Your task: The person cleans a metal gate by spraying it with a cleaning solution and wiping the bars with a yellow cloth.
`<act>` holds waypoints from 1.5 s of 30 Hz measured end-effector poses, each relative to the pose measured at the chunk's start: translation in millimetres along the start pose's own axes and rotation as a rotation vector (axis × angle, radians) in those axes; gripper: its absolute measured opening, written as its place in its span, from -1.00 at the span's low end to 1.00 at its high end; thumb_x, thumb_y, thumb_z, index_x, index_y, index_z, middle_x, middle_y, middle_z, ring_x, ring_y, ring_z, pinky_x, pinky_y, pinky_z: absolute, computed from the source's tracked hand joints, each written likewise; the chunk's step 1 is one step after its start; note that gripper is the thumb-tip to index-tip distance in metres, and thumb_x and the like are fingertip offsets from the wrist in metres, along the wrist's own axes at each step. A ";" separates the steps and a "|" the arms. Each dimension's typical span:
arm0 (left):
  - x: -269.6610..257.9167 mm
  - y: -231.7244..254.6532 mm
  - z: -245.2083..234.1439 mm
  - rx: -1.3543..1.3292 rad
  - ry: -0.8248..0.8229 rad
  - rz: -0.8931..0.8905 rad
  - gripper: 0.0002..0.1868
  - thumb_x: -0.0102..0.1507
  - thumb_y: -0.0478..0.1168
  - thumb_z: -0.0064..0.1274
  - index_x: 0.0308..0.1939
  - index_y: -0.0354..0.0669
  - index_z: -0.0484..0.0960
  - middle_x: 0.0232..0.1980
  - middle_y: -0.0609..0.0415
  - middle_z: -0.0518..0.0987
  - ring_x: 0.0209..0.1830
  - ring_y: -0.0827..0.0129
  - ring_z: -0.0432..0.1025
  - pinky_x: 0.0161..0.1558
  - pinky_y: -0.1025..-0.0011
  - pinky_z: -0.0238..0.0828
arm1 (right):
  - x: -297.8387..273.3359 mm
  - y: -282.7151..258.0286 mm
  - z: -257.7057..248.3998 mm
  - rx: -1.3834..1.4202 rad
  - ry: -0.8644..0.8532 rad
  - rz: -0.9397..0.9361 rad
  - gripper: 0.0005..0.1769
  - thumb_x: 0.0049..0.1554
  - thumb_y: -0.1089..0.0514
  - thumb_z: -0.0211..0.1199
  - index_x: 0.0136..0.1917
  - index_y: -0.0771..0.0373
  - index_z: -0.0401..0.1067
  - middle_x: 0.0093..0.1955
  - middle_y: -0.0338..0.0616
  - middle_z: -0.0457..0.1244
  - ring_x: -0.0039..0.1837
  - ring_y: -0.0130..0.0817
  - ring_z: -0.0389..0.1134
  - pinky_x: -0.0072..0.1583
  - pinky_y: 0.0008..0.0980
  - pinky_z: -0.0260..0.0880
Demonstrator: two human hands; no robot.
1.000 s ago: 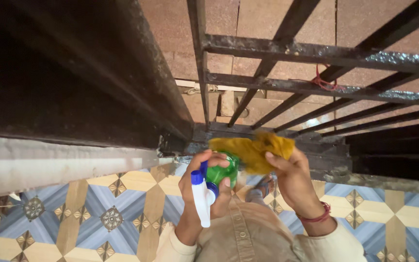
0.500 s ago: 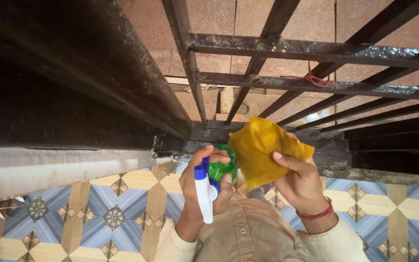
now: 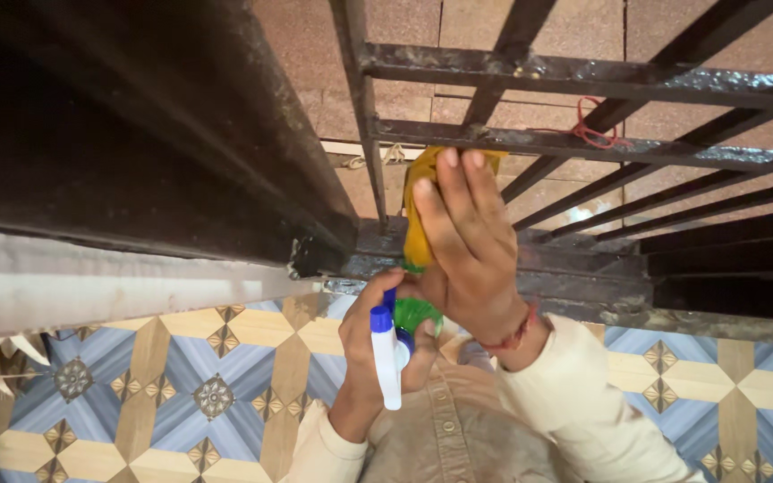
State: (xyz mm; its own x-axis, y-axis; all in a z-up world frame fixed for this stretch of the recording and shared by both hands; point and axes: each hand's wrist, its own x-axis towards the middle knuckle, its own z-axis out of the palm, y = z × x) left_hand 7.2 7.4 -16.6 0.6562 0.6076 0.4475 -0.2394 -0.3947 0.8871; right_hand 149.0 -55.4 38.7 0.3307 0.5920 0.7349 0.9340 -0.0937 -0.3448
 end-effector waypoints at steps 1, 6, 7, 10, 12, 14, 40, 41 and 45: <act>-0.1 -1.4 -0.7 0.002 0.001 -0.002 -0.38 0.12 -0.41 0.19 0.27 -0.41 0.39 -0.19 -0.05 0.67 -0.19 0.28 0.62 0.07 0.33 0.59 | 0.4 2.7 5.3 -0.114 -0.035 -0.018 -0.50 0.28 0.37 0.20 0.48 0.35 0.33 0.56 0.25 0.11 0.67 0.13 -0.03 0.65 0.09 0.02; -0.2 -7.5 -6.3 -0.066 0.010 0.102 -0.40 0.22 -0.39 0.16 0.31 -0.41 0.32 -0.04 -0.13 0.66 0.05 0.10 0.61 0.27 0.21 0.51 | -8.1 18.1 10.4 -0.354 -0.143 -0.069 -0.45 0.19 0.43 0.11 0.45 0.32 0.44 0.55 0.05 0.18 0.65 0.00 0.04 0.62 0.06 0.05; -0.7 -8.2 -7.0 -0.070 0.010 0.098 -0.40 0.22 -0.39 0.16 0.31 -0.41 0.32 -0.04 -0.13 0.66 0.05 0.10 0.61 0.27 0.21 0.51 | -11.7 20.4 9.1 -0.368 -0.160 -0.081 -0.44 0.19 0.44 0.11 0.45 0.30 0.44 0.55 0.01 0.19 0.64 -0.02 0.05 0.62 0.05 0.06; 0.9 -9.8 -6.3 -0.062 0.025 0.062 -0.40 0.22 -0.38 0.16 0.31 -0.43 0.32 -0.05 -0.12 0.67 0.04 0.10 0.63 0.23 0.24 0.54 | -21.4 28.6 9.6 -0.332 -0.227 -0.085 -0.45 0.16 0.42 0.13 0.42 0.29 0.45 0.51 -0.05 0.22 0.60 -0.11 0.12 0.59 0.01 0.07; 0.8 -9.9 -7.0 -0.066 0.058 0.075 -0.40 0.22 -0.38 0.17 0.31 -0.43 0.32 -0.05 -0.11 0.67 0.03 0.13 0.63 0.21 0.25 0.56 | -30.2 32.6 12.8 -0.310 -0.278 -0.086 -0.44 0.15 0.39 0.15 0.42 0.29 0.44 0.51 -0.06 0.22 0.58 -0.11 0.15 0.60 -0.01 0.07; 0.3 -10.4 -7.9 -0.059 0.050 0.090 -0.42 0.23 -0.39 0.15 0.30 -0.42 0.32 -0.03 -0.12 0.66 0.05 0.13 0.62 0.26 0.22 0.53 | -42.6 37.0 17.5 -0.287 -0.328 -0.085 -0.44 0.14 0.37 0.17 0.43 0.29 0.43 0.50 -0.06 0.23 0.57 -0.12 0.18 0.60 -0.03 0.07; -2.8 -0.3 1.6 -0.044 0.021 0.111 -0.42 0.23 -0.39 0.16 0.30 -0.43 0.33 -0.07 -0.10 0.66 0.02 0.14 0.61 0.24 0.24 0.52 | -70.8 -6.2 -26.7 1.496 0.275 1.031 -0.45 0.42 0.10 -0.09 0.59 0.37 0.05 0.55 0.04 0.13 0.57 -0.08 0.15 0.56 -0.01 0.10; -2.1 0.2 1.0 -0.031 0.016 0.108 -0.41 0.22 -0.39 0.17 0.30 -0.42 0.33 -0.08 -0.10 0.67 0.01 0.15 0.62 0.20 0.27 0.54 | -65.6 -10.5 -26.8 1.496 0.275 1.029 -0.45 0.42 0.10 -0.09 0.59 0.37 0.05 0.55 0.04 0.13 0.57 -0.08 0.15 0.56 -0.01 0.10; -0.2 1.7 1.4 -0.031 -0.002 0.100 -0.39 0.19 -0.42 0.17 0.31 -0.39 0.34 -0.10 -0.08 0.67 0.00 0.16 0.63 0.15 0.31 0.56 | -41.7 -20.1 -23.0 1.113 0.229 0.786 -0.35 0.44 0.08 -0.10 0.69 0.32 -0.15 0.66 -0.11 0.00 0.65 -0.28 0.05 0.61 -0.17 0.04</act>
State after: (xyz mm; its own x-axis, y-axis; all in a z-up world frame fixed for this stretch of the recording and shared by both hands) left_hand 7.7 5.7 -15.3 0.6290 0.5650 0.5339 -0.3257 -0.4321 0.8410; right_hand 119.6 -96.6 28.4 0.8314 0.5280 0.1732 -0.0698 0.4085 -0.9101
